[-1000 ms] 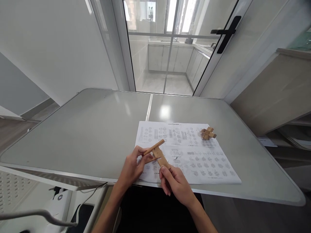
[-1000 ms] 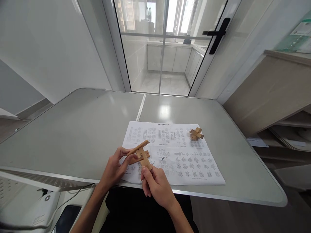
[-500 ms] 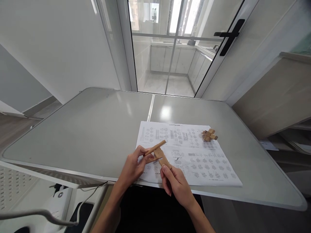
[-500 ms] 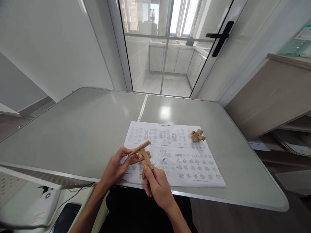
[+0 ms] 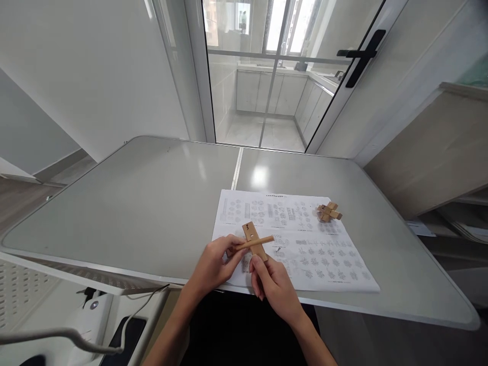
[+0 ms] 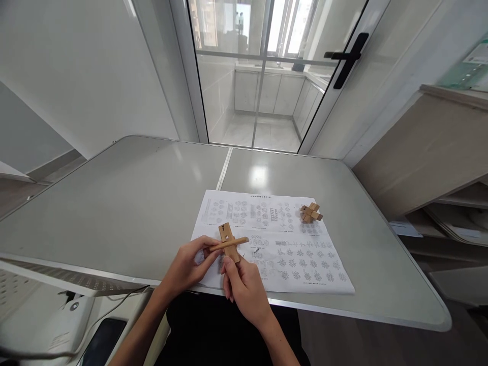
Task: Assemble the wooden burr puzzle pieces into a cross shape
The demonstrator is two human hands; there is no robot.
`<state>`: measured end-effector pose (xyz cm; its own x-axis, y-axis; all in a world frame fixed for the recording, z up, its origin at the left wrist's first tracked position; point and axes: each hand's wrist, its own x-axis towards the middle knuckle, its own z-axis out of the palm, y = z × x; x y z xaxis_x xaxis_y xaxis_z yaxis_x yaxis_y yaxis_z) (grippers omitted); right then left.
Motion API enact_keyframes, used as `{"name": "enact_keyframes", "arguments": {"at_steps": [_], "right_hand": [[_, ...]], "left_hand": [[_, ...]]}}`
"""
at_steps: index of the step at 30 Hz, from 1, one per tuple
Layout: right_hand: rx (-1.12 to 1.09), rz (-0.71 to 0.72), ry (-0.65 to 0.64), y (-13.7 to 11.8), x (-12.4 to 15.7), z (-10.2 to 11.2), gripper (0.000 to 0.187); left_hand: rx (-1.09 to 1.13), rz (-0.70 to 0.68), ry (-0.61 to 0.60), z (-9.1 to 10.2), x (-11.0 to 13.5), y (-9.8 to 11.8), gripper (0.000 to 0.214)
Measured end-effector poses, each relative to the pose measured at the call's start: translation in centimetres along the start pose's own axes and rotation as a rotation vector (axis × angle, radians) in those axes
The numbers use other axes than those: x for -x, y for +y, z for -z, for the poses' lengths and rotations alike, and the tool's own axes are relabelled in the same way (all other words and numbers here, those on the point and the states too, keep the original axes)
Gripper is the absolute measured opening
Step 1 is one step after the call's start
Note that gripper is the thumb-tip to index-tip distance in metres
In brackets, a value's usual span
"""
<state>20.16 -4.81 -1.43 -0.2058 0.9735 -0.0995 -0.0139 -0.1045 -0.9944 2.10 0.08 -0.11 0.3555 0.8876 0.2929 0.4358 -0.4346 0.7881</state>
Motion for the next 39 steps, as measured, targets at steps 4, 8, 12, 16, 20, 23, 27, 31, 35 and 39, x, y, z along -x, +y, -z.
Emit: {"name": "enact_keyframes", "arguments": {"at_steps": [4,8,12,16,20,23,27,31,35,39], "right_hand": [[0.035,0.025,0.0,-0.07,-0.03,-0.04,0.048],[0.05,0.034,-0.014,-0.04,-0.05,0.06,0.046],[0.043,0.042,-0.026,0.04,-0.08,0.12,0.044],[0.038,0.027,-0.029,-0.07,-0.09,0.11,0.044],[0.03,0.025,-0.033,-0.22,-0.05,0.07,0.044],[0.027,0.029,-0.032,-0.24,-0.07,0.05,0.044],[0.029,0.029,-0.026,-0.27,-0.17,0.05,0.043],[0.033,0.033,-0.024,-0.24,-0.2,0.04,0.044],[0.053,0.043,-0.015,-0.1,-0.22,0.01,0.044],[0.068,0.047,-0.023,-0.09,-0.21,-0.01,0.044]], "left_hand": [[-0.018,-0.052,0.003,-0.02,0.11,-0.24,0.01],[-0.052,-0.102,0.036,-0.03,0.11,-0.33,0.01],[-0.081,-0.153,0.086,-0.09,0.19,-0.27,0.013],[-0.108,-0.192,0.127,-0.18,0.33,-0.3,0.018],[-0.151,-0.222,0.143,-0.22,0.42,-0.54,0.022],[-0.19,-0.256,0.146,-0.24,0.45,-0.77,0.023],[-0.213,-0.258,0.157,-0.32,0.47,-0.92,0.022],[-0.214,-0.244,0.154,-0.39,0.46,-0.95,0.022],[-0.193,-0.232,0.152,-0.34,0.43,-0.88,0.019],[-0.158,-0.209,0.126,-0.19,0.39,-0.71,0.018]]}}
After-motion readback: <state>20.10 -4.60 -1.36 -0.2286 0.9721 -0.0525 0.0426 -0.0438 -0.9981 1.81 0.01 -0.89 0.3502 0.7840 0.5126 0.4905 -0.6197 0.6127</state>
